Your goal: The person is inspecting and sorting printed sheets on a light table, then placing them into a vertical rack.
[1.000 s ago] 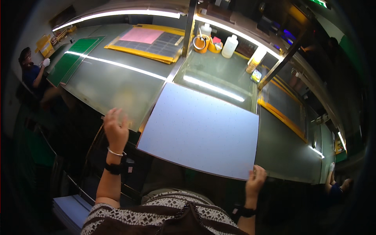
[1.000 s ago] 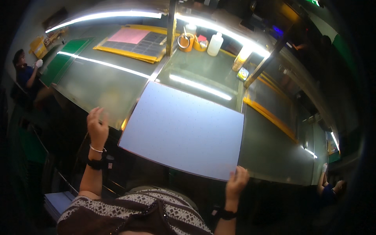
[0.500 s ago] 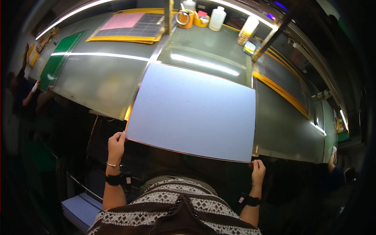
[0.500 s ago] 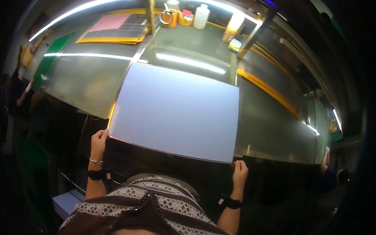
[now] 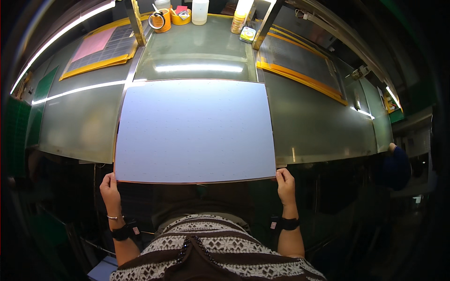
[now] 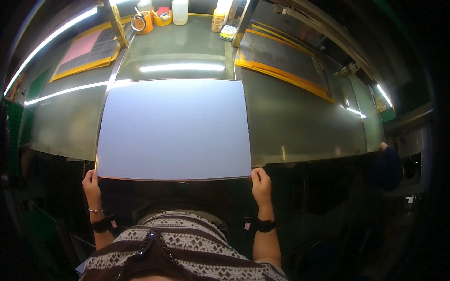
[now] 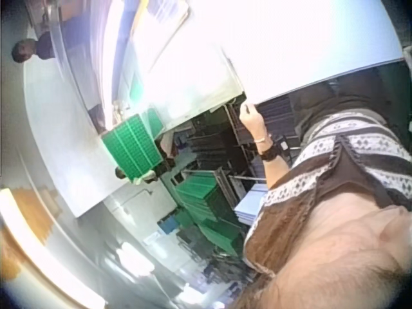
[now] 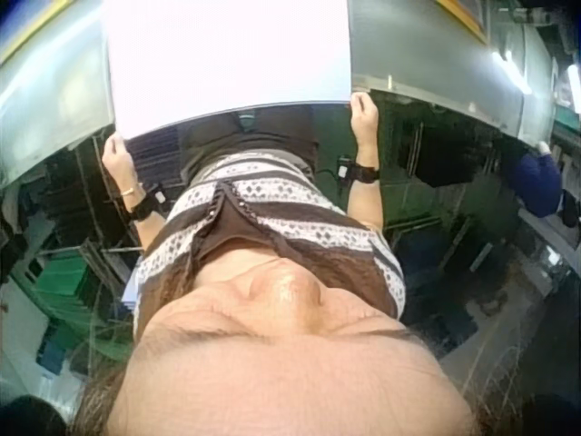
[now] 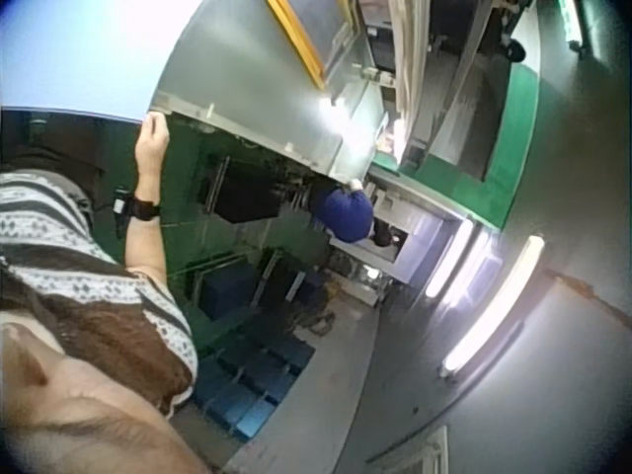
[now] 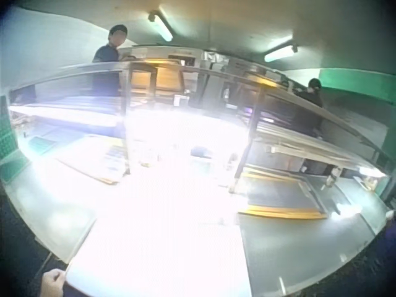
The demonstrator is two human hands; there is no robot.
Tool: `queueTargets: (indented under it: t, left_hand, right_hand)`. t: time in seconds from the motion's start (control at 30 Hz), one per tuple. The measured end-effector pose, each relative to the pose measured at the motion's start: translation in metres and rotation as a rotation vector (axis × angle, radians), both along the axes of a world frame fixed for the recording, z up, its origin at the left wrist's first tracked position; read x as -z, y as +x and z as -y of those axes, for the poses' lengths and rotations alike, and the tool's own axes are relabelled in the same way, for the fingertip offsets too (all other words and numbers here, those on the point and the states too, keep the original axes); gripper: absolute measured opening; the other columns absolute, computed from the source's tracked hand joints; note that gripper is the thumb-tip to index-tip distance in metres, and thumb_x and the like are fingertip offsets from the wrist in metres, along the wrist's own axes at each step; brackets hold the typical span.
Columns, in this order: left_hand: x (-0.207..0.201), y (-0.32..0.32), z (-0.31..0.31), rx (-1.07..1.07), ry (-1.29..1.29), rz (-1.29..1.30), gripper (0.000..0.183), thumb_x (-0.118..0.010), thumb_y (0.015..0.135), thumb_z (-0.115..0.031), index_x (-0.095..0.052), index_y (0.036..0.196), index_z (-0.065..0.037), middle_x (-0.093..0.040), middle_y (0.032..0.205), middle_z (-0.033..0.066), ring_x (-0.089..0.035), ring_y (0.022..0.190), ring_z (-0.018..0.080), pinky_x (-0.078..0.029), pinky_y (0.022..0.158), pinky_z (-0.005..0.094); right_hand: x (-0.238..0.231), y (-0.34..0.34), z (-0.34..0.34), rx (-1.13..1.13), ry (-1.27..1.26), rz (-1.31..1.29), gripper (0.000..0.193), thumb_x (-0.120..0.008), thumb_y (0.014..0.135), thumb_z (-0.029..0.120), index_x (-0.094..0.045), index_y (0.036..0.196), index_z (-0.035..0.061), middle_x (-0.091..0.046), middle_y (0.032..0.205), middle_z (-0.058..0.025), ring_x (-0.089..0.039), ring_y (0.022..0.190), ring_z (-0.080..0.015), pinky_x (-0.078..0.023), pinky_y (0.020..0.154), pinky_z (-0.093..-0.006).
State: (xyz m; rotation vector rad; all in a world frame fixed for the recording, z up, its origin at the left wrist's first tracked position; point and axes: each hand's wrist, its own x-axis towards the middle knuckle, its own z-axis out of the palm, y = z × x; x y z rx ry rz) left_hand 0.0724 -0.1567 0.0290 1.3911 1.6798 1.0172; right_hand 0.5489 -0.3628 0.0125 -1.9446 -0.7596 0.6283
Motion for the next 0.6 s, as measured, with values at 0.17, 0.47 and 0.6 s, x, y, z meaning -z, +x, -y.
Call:
queueTargets:
  t: [0.17,0.47,0.6]
  left_hand:
    - [0.003,-0.003,-0.006,0.017,0.025,-0.012,0.023,-0.047,0.096,-0.015,-0.056,0.083,0.002,-0.045,0.069,-0.0054,-0.037,0.064,0.0037,-0.033,0.058,0.0206]
    - [0.012,0.007,-0.021,0.029,0.066,-0.140,0.023,-0.046,0.095,-0.014,-0.056,0.084,0.002,-0.048,0.067,-0.0025,-0.039,0.063,0.0049,-0.035,0.057,0.0225]
    - [0.000,0.023,-0.021,0.041,0.136,-0.242,0.020,-0.049,0.094,-0.014,-0.058,0.085,0.002,-0.053,0.060,0.0021,-0.048,0.053,0.0066,-0.040,0.049,0.0242]
  right_hand:
    - [-0.005,0.000,-0.001,-0.020,0.011,0.029,0.012,-0.052,0.090,0.009,-0.055,0.082,0.0003,-0.052,0.068,-0.0008,-0.047,0.066,-0.0081,-0.040,0.062,-0.0231]
    - [-0.003,0.008,-0.006,0.045,0.098,-0.034,0.011,-0.053,0.089,0.007,-0.056,0.082,-0.0010,-0.056,0.070,-0.0026,-0.053,0.066,-0.0090,-0.043,0.062,-0.0240]
    - [0.000,0.012,-0.011,0.058,0.129,-0.087,0.011,-0.055,0.089,0.007,-0.056,0.081,-0.0006,-0.056,0.068,-0.0028,-0.053,0.063,-0.0092,-0.043,0.060,-0.0239]
